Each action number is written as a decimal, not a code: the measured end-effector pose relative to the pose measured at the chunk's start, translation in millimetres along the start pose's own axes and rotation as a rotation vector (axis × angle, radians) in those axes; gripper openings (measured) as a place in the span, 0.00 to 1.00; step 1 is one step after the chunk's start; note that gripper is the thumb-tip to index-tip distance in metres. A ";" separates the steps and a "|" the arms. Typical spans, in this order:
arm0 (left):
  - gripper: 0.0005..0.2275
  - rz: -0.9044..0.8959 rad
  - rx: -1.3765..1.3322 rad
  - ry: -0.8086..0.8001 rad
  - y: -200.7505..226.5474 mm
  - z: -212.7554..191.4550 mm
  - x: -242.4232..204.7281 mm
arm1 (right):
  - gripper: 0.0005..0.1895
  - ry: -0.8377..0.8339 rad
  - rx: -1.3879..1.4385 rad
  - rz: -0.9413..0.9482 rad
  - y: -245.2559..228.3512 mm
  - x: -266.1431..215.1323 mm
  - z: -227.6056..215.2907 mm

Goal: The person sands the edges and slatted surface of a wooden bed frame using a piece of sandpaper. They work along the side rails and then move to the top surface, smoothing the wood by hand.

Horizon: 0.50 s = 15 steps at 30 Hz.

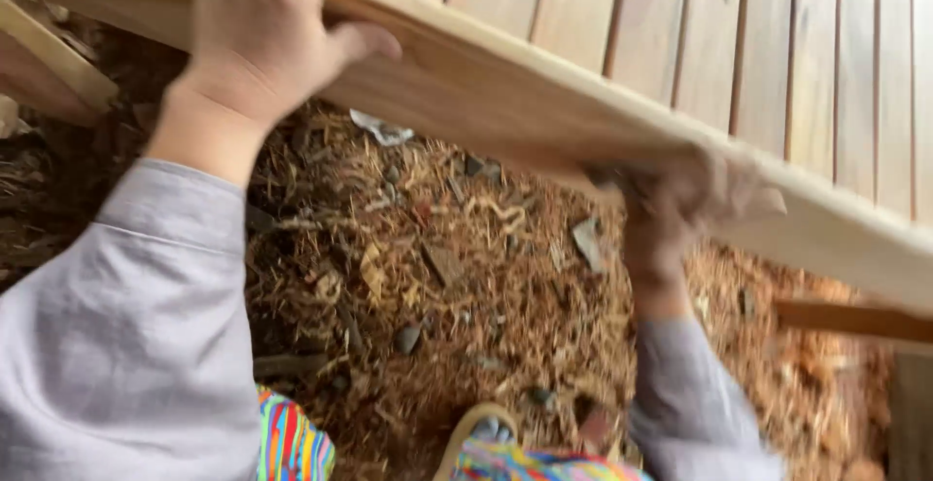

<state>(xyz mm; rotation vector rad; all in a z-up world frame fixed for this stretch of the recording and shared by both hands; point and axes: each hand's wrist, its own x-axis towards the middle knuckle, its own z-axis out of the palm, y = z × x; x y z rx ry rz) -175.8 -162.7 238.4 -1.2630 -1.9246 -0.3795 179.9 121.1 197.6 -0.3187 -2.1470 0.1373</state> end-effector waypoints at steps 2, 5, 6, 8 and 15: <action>0.33 -0.004 -0.078 0.005 9.0 -6.5 15.0 | 0.22 0.203 -0.498 -0.152 64.7 -38.3 -6.2; 0.30 -0.033 -0.243 0.015 12.8 -6.3 16.8 | 0.12 0.014 -0.306 -0.078 4.9 -1.9 38.2; 0.30 -0.023 -0.228 0.049 11.0 3.8 15.5 | 0.12 0.048 -0.310 -0.095 -2.4 13.1 51.2; 0.26 -0.100 -0.195 -0.010 7.0 26.8 3.7 | 0.10 0.124 -0.284 -0.548 -22.1 34.8 77.4; 0.27 -0.163 -0.215 -0.012 5.3 26.2 4.6 | 0.04 -0.029 -0.142 -0.441 -25.4 32.2 6.0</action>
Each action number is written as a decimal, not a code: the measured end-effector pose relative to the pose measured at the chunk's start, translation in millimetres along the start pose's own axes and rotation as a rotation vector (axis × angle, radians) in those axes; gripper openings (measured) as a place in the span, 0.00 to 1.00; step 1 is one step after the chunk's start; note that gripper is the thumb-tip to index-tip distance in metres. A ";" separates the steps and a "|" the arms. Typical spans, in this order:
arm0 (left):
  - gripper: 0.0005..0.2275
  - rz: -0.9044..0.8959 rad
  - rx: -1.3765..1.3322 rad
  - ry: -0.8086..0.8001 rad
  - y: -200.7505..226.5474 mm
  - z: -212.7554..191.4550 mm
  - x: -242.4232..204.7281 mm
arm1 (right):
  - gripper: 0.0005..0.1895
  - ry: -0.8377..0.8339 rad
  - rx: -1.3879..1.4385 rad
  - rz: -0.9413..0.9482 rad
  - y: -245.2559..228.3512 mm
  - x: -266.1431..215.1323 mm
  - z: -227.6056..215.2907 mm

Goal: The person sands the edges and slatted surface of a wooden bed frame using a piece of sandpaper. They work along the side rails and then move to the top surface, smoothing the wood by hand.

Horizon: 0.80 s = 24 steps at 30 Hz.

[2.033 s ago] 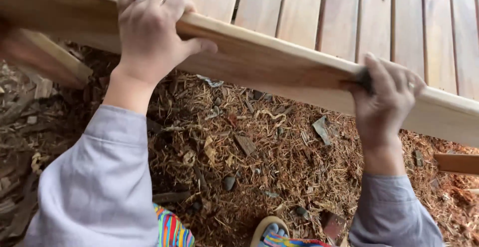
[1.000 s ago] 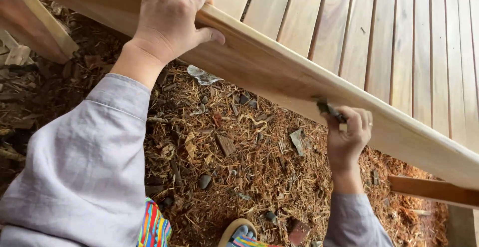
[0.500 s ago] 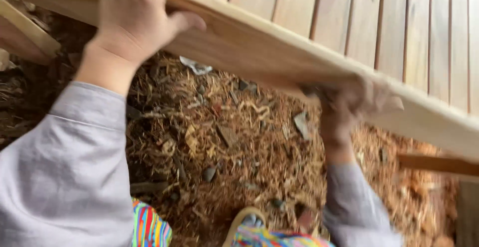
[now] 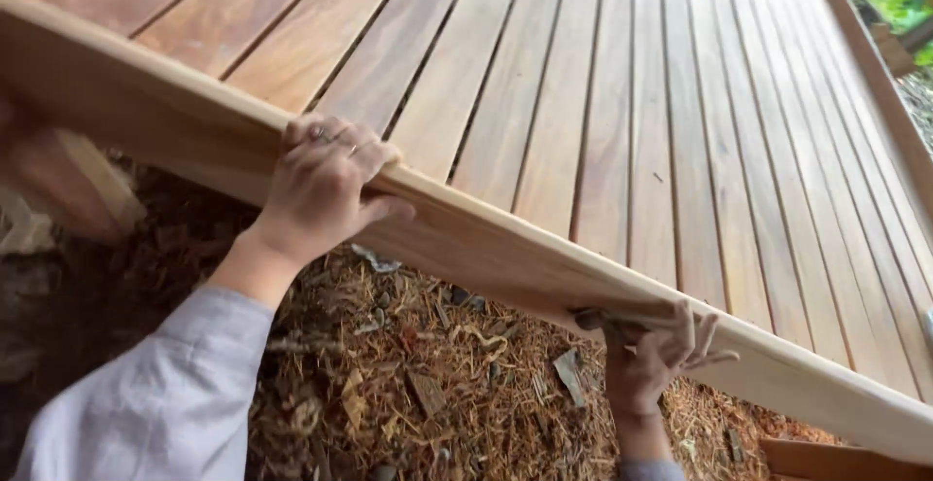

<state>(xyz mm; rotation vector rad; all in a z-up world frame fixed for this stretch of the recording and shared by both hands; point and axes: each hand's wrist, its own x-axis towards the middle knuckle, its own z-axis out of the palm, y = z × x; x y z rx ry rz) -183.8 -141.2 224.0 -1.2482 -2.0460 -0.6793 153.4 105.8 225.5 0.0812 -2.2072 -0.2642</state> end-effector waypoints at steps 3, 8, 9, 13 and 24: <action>0.29 0.069 0.052 -0.051 -6.2 18.8 -6.6 | 0.05 0.001 -0.045 0.046 -11.1 -4.9 27.1; 0.23 0.126 0.031 0.061 -5.8 -4.9 -1.2 | 0.15 0.060 -0.140 0.023 -20.5 12.3 79.8; 0.23 0.121 0.031 0.066 -2.6 -4.1 0.1 | 0.15 0.060 -0.140 0.015 -10.0 0.6 60.7; 0.26 0.095 0.003 0.136 4.9 -6.2 4.3 | 0.17 0.089 -0.203 0.209 27.8 -56.9 24.4; 0.26 0.161 0.077 0.121 -1.5 -3.1 3.2 | 0.15 0.119 0.018 0.268 -6.2 -4.3 19.8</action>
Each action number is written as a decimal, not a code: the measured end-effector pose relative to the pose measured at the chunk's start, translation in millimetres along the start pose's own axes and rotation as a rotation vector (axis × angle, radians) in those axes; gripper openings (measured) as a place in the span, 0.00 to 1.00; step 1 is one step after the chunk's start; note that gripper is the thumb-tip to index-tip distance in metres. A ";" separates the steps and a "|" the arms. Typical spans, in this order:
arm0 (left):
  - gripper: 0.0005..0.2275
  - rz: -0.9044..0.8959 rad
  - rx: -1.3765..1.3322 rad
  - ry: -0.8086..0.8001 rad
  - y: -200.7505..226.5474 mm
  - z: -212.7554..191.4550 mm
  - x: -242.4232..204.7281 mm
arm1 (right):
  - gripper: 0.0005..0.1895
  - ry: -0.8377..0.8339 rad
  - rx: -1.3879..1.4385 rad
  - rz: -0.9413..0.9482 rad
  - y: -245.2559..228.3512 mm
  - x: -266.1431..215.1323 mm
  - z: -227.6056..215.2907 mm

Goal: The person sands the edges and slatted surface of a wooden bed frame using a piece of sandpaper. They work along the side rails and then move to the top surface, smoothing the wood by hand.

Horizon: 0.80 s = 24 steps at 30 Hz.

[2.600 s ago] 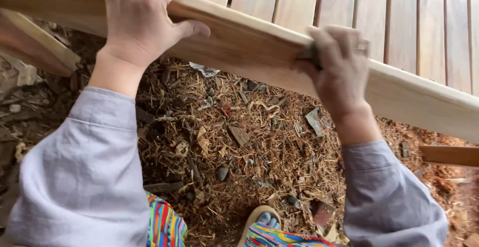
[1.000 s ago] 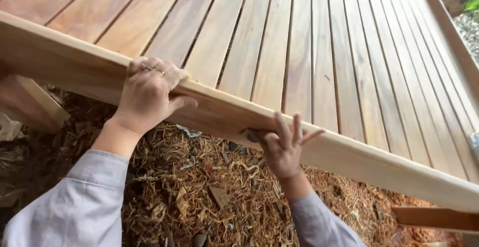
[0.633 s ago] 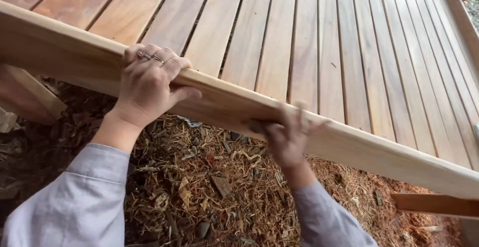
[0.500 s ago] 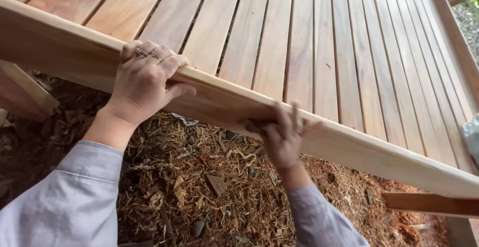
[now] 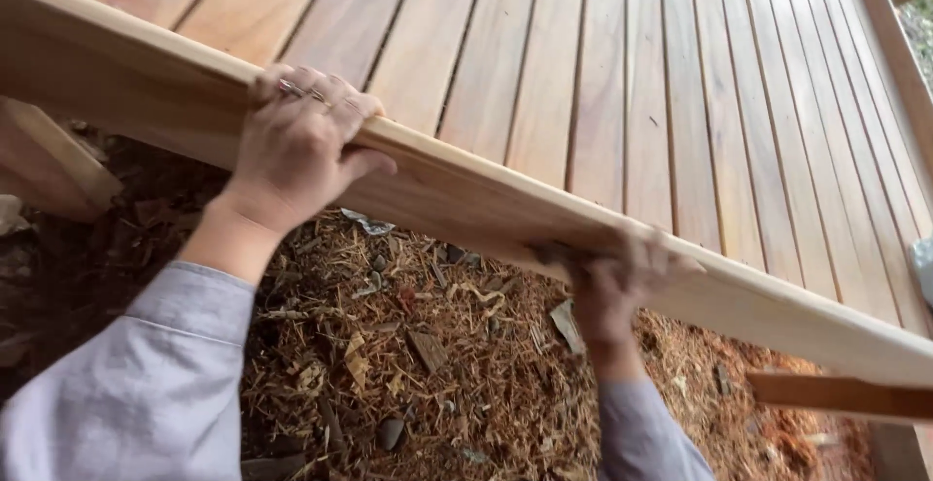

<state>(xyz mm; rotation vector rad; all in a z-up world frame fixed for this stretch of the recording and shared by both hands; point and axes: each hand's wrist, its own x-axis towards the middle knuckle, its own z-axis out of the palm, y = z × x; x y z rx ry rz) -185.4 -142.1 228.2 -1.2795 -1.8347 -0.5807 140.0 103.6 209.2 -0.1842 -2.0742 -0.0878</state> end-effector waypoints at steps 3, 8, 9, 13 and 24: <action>0.26 -0.051 -0.069 0.033 6.0 -7.3 1.7 | 0.25 0.101 -0.310 -0.159 53.3 -35.5 2.7; 0.31 0.032 -0.008 -0.066 2.6 -19.3 3.2 | 0.21 -0.032 -0.128 -0.230 -16.0 6.6 43.6; 0.31 0.016 -0.007 -0.060 5.0 -20.6 2.9 | 0.21 -0.037 -0.125 -0.246 -10.1 3.9 33.7; 0.27 0.032 -0.012 -0.106 4.5 -21.4 5.9 | 0.22 0.035 -0.160 -0.088 32.0 -27.1 -14.2; 0.24 0.055 -0.020 -0.090 2.5 -24.4 8.0 | 0.11 -0.151 -0.007 -0.114 -23.8 42.7 14.3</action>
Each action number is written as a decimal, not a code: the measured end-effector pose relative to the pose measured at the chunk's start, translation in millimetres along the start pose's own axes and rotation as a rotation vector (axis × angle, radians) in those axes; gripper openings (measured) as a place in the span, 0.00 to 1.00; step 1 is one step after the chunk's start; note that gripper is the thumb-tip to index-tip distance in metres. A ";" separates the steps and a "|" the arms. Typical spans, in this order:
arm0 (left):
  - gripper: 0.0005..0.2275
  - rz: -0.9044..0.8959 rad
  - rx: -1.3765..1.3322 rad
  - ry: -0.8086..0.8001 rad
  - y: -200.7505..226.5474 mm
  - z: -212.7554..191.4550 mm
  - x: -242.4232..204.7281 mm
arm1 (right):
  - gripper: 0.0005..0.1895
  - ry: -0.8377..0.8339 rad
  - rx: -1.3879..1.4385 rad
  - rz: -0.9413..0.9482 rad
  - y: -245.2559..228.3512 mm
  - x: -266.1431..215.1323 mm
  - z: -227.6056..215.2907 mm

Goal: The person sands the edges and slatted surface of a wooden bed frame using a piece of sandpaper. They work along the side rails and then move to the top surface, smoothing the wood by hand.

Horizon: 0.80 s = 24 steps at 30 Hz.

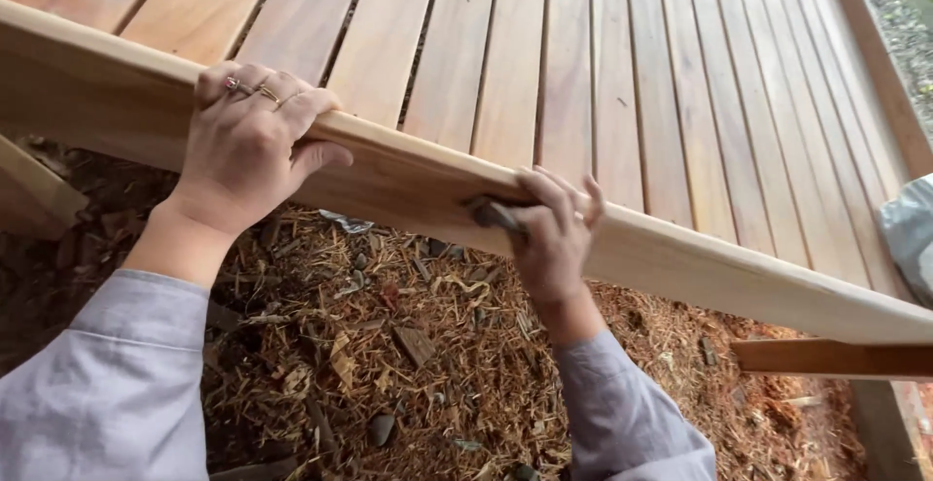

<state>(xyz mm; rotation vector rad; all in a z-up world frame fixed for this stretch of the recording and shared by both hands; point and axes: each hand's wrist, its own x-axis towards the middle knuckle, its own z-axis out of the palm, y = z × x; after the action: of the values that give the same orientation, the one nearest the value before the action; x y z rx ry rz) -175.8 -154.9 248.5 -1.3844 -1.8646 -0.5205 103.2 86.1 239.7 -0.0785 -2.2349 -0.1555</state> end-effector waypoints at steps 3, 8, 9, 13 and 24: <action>0.23 -0.032 0.052 -0.010 -2.4 2.3 -1.9 | 0.06 0.181 0.104 0.043 27.8 -22.8 -27.3; 0.27 -0.037 -0.008 0.039 2.1 3.9 -0.2 | 0.12 0.267 0.116 0.090 21.8 -10.4 -24.4; 0.27 -0.020 -0.015 0.030 0.5 3.9 -1.6 | 0.12 0.271 0.109 0.109 7.7 1.1 -17.7; 0.26 -0.001 0.055 -0.020 -2.0 1.3 -5.0 | 0.11 0.037 0.116 0.088 -5.0 13.7 -22.2; 0.25 -0.025 0.003 0.006 1.0 0.8 -1.8 | 0.13 0.168 0.118 0.091 4.9 4.2 -20.9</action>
<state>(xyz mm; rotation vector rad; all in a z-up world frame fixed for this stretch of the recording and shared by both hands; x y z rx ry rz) -174.9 -155.1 246.5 -1.3575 -1.8795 -0.5339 117.3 88.0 256.3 -0.0990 -2.0642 0.0188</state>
